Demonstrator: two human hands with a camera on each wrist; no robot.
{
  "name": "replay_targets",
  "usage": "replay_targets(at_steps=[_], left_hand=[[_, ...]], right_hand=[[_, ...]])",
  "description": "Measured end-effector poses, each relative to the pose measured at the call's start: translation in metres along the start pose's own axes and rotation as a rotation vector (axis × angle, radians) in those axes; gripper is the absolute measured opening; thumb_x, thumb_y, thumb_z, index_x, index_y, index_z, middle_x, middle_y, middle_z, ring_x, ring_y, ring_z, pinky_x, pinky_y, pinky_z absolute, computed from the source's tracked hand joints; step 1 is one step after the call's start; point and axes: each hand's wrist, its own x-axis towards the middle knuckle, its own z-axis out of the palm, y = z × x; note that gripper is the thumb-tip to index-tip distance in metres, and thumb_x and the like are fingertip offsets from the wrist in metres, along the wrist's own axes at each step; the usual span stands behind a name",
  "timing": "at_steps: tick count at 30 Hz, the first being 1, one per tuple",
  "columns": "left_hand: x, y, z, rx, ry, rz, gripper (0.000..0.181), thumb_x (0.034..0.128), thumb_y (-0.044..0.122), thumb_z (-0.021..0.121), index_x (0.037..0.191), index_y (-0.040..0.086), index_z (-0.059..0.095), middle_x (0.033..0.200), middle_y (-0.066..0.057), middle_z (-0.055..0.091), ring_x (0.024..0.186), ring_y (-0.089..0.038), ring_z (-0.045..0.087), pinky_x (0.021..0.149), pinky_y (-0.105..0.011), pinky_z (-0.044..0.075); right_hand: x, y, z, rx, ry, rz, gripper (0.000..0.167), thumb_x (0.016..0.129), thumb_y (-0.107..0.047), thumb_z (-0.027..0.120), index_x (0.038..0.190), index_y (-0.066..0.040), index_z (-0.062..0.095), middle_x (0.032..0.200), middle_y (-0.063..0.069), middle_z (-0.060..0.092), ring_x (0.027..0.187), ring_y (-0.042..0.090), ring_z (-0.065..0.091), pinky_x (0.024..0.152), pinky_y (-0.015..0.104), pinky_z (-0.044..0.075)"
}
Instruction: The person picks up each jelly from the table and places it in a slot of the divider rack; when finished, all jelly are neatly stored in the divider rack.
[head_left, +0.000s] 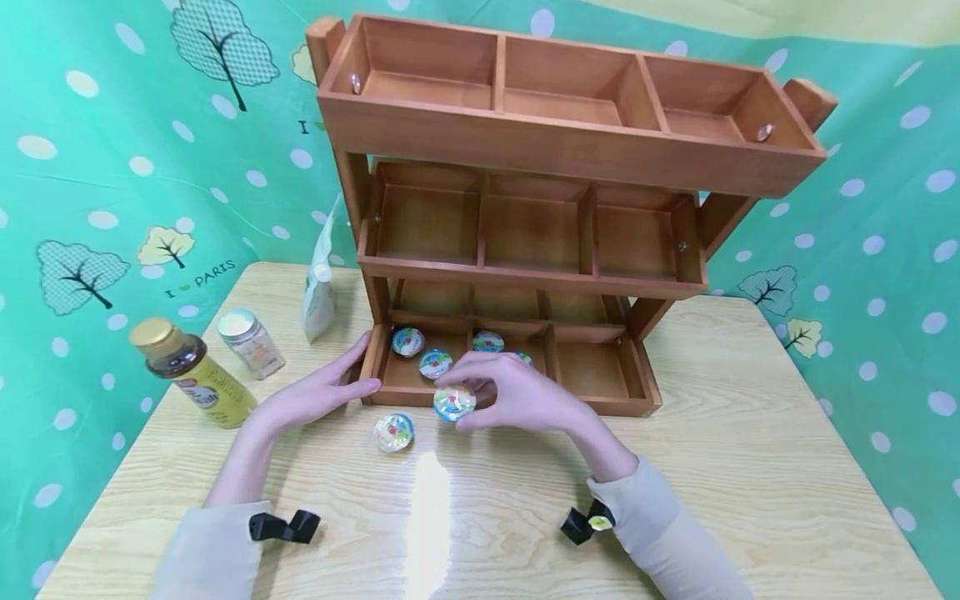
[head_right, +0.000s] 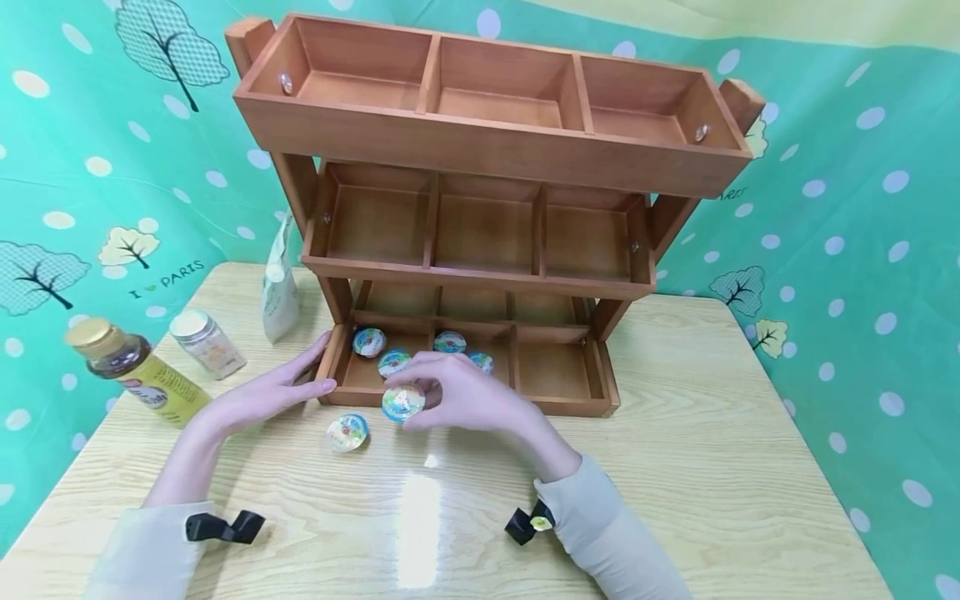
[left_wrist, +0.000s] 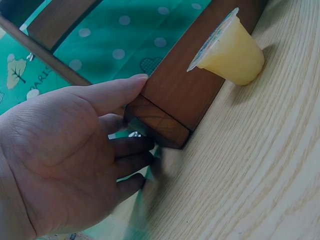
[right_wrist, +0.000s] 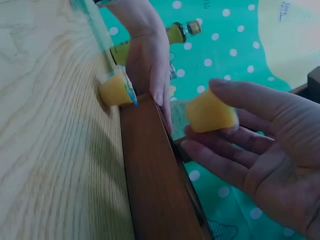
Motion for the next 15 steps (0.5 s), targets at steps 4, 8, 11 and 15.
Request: replay_targets(at_steps=[4, 8, 11, 15], left_hand=[[0.0, 0.0, 0.0, -0.005, -0.001, 0.007, 0.087, 0.1054, 0.045, 0.054, 0.167, 0.024, -0.003, 0.175, -0.017, -0.003, 0.16, -0.048, 0.001, 0.125, -0.07, 0.011], [0.002, 0.001, 0.001, -0.004, -0.001, 0.012, 0.085, 0.1063, 0.043, 0.053, 0.167, 0.022, -0.003, 0.175, -0.017, -0.003, 0.16, -0.047, 0.001, 0.125, -0.07, 0.01], [0.003, 0.001, 0.001, -0.002, 0.001, 0.014, 0.085, 0.1067, 0.041, 0.053, 0.167, 0.022, -0.004, 0.175, -0.017, -0.003, 0.16, -0.047, 0.001, 0.126, -0.069, 0.01], [0.001, 0.0, 0.001, -0.001, 0.002, 0.009, 0.086, 0.106, 0.044, 0.053, 0.167, 0.022, -0.003, 0.175, -0.017, -0.003, 0.16, -0.048, 0.002, 0.125, -0.069, 0.011]], right_hand=[[-0.007, 0.007, -0.003, 0.068, 0.058, 0.007, 0.05, 0.087, -0.017, 0.084, 0.135, -0.021, 0.069, 0.126, -0.005, 0.066, 0.097, 0.008, 0.061, 0.091, 0.033, 0.062], [-0.019, 0.018, -0.008, 0.139, 0.105, 0.031, 0.052, 0.085, -0.009, 0.084, 0.135, -0.015, 0.068, 0.131, -0.001, 0.066, 0.105, 0.01, 0.065, 0.093, 0.028, 0.06], [-0.031, 0.027, -0.017, 0.157, 0.145, 0.052, 0.053, 0.085, -0.008, 0.084, 0.135, -0.013, 0.068, 0.132, 0.002, 0.067, 0.108, 0.012, 0.065, 0.089, 0.028, 0.06], [-0.045, 0.039, -0.032, 0.118, 0.192, 0.081, 0.054, 0.086, -0.015, 0.085, 0.136, -0.015, 0.067, 0.131, 0.0, 0.068, 0.109, 0.011, 0.065, 0.086, 0.031, 0.061]])
